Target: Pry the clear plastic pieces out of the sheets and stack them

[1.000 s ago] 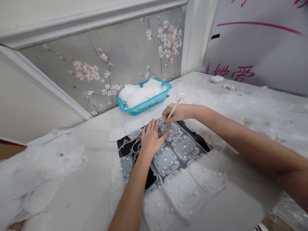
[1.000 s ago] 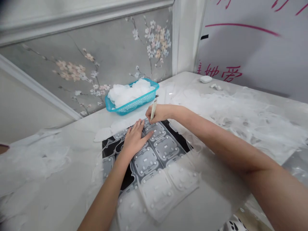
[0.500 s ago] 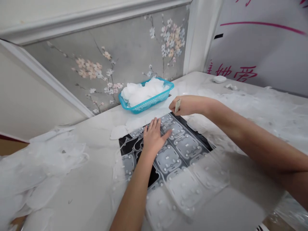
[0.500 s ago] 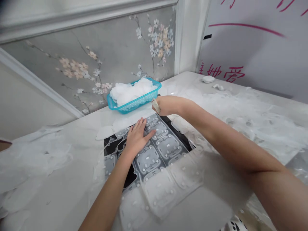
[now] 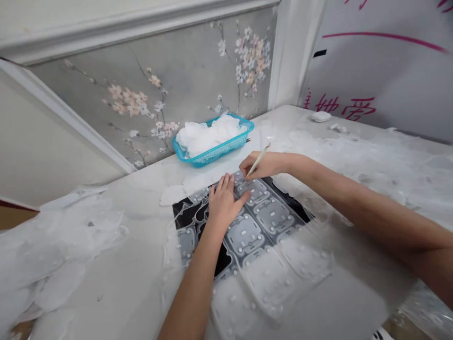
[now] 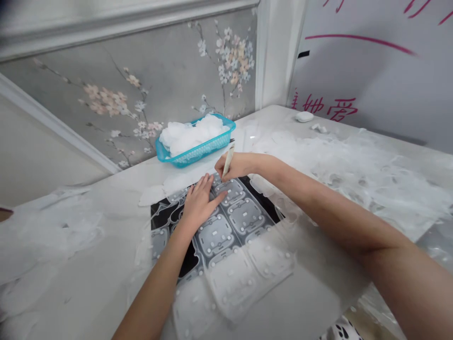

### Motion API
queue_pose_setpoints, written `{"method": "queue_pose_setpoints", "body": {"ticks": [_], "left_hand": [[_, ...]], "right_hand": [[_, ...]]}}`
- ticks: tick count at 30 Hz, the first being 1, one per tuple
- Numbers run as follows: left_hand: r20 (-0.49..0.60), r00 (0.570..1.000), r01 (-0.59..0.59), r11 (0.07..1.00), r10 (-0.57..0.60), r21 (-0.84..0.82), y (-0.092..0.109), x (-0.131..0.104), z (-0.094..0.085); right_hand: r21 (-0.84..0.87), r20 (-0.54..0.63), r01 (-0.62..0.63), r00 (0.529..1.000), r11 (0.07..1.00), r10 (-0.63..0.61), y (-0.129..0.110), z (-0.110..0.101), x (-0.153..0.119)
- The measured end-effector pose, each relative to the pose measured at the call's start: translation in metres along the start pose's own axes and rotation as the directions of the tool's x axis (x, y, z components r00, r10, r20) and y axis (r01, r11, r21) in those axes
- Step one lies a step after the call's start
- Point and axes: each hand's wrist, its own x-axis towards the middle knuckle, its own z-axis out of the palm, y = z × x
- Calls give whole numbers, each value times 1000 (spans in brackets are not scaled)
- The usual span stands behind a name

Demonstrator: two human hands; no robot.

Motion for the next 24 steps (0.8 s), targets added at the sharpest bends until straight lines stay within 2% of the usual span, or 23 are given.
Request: {"method": "queue_pose_setpoints", "body": {"ticks": [4, 10, 13, 15, 17, 20, 22, 24], "left_hand": [[-4, 1000, -1, 1000, 1, 1, -1, 0, 1], [-18, 1000, -4, 1000, 4, -3, 1, -1, 0], [-149, 989, -15, 1000, 14, -7, 3, -3, -1], [-239, 970, -50, 999, 47, -9, 4, -4, -2], [-274, 955, -117, 993, 109, -11, 5, -4, -3], [-279, 944, -193, 981, 177, -33, 5, -4, -3], [-277, 943, -208, 977, 185, -55, 4, -2, -2], [-277, 941, -222, 972, 194, -75, 4, -1, -1]], "right_hand": [[-19, 18, 2, 1000, 1000, -1, -1, 0, 0], [-153, -4, -21, 1000, 988, 21, -6, 3, 0], [-256, -71, -34, 997, 966, 16, -3, 6, 2], [-319, -144, 0, 988, 948, -49, 3, 9, 3], [-322, -173, 76, 975, 944, -138, 9, 12, 6], [-276, -121, 154, 974, 949, -193, 15, 14, 9], [-263, -124, 140, 976, 954, -178, 17, 13, 9], [-250, -181, 102, 972, 963, -150, 17, 9, 7]]}}
